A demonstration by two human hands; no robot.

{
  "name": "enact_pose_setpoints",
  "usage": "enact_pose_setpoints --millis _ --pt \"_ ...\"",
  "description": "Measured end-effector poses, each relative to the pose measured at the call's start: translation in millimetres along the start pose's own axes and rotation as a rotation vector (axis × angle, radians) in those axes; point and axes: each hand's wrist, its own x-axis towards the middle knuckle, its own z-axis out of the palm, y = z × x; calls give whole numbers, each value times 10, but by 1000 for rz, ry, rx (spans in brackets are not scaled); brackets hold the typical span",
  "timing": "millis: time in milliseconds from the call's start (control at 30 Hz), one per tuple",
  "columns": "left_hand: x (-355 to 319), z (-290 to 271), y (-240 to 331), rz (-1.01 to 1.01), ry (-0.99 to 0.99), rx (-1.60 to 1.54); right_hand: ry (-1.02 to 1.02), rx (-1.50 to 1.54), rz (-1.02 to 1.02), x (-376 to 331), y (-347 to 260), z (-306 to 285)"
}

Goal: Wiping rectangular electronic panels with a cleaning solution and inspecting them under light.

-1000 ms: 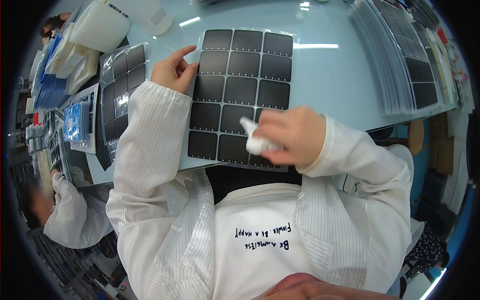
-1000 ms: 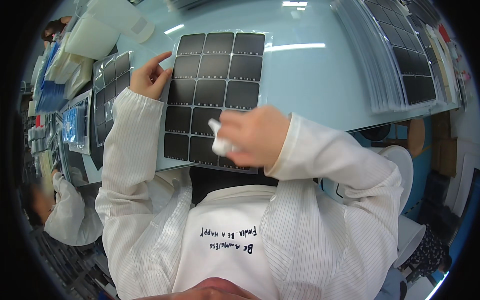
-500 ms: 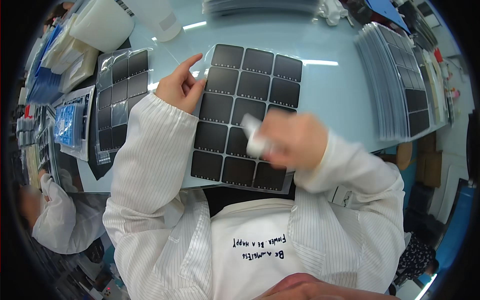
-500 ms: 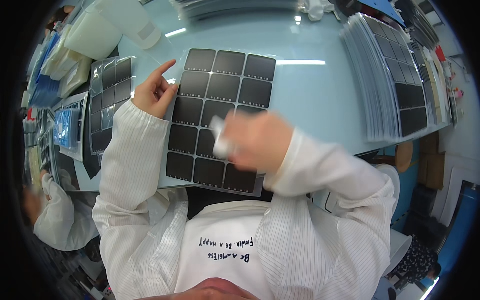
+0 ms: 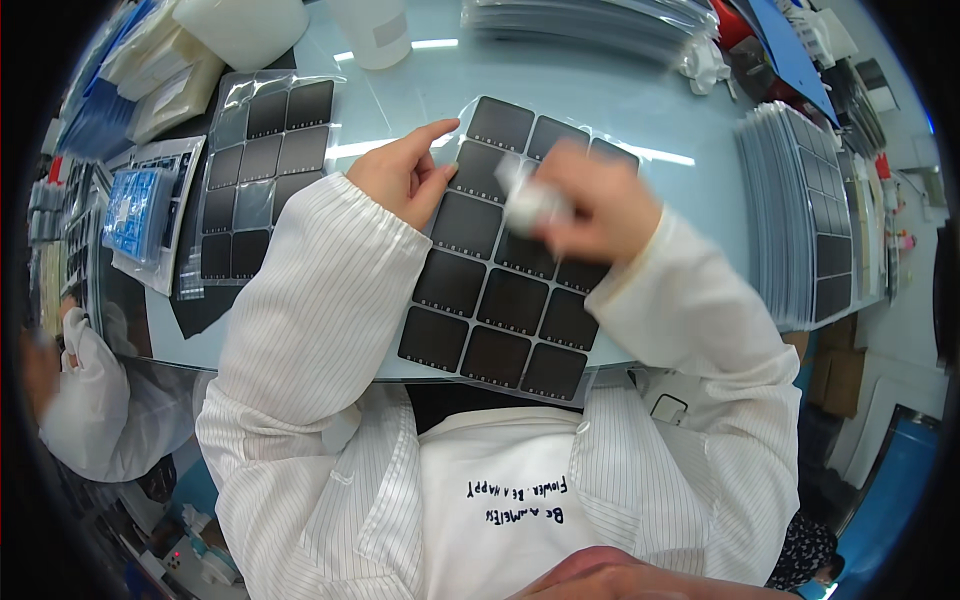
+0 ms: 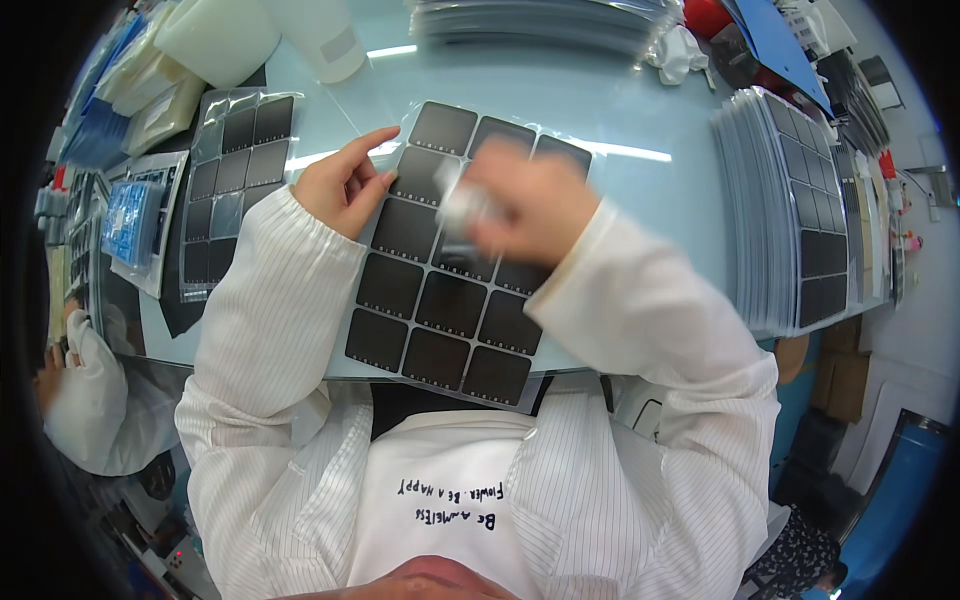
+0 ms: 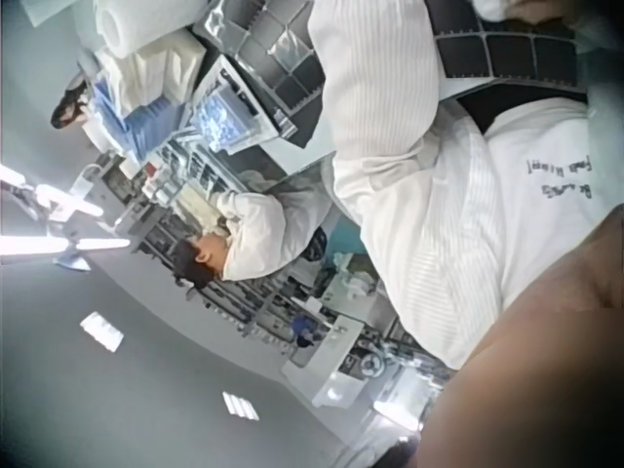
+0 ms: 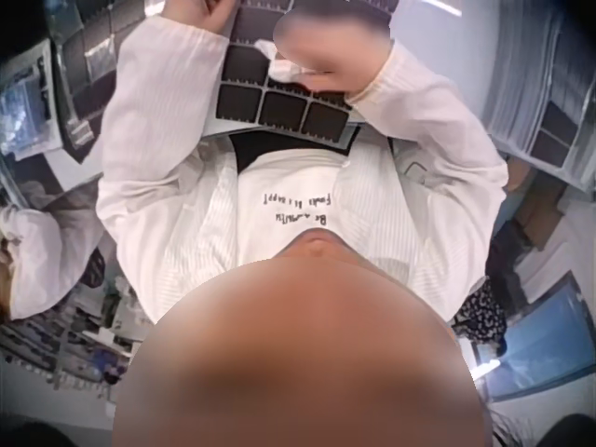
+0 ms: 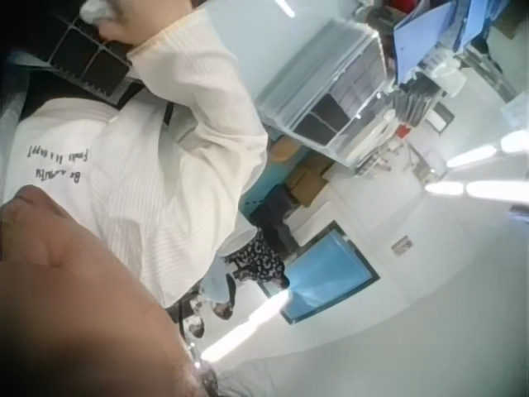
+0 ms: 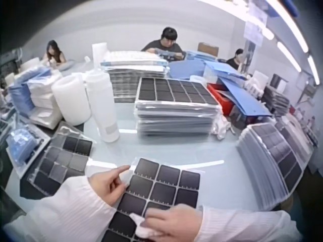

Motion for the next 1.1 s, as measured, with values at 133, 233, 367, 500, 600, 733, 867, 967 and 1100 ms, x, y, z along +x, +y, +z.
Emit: enact_pose_setpoints --millis 133,233,367,500,600,733,867,967,1100 --pt "30 -29 91 -31 -40 71 389 -339 298 86 428 -142" --pt "9 5 -34 -46 -15 60 136 -67 150 45 -196 278" --pt "18 -81 -60 -82 -29 -94 -369 40 -179 113 -545 325" --pt "110 -108 -148 -98 -100 -413 134 -141 136 311 243 33" --pt "136 -189 -162 -183 -157 -589 360 -373 306 400 281 101" --pt "134 -280 -377 -221 -239 -656 -31 4 35 191 -611 707" --pt "134 -298 -438 -189 -252 -640 -311 -48 -152 233 -792 612" --pt "164 -234 -317 -157 -172 -492 271 -290 47 429 85 353" --pt "284 -202 -500 -225 -151 -852 384 -376 226 559 -17 437"
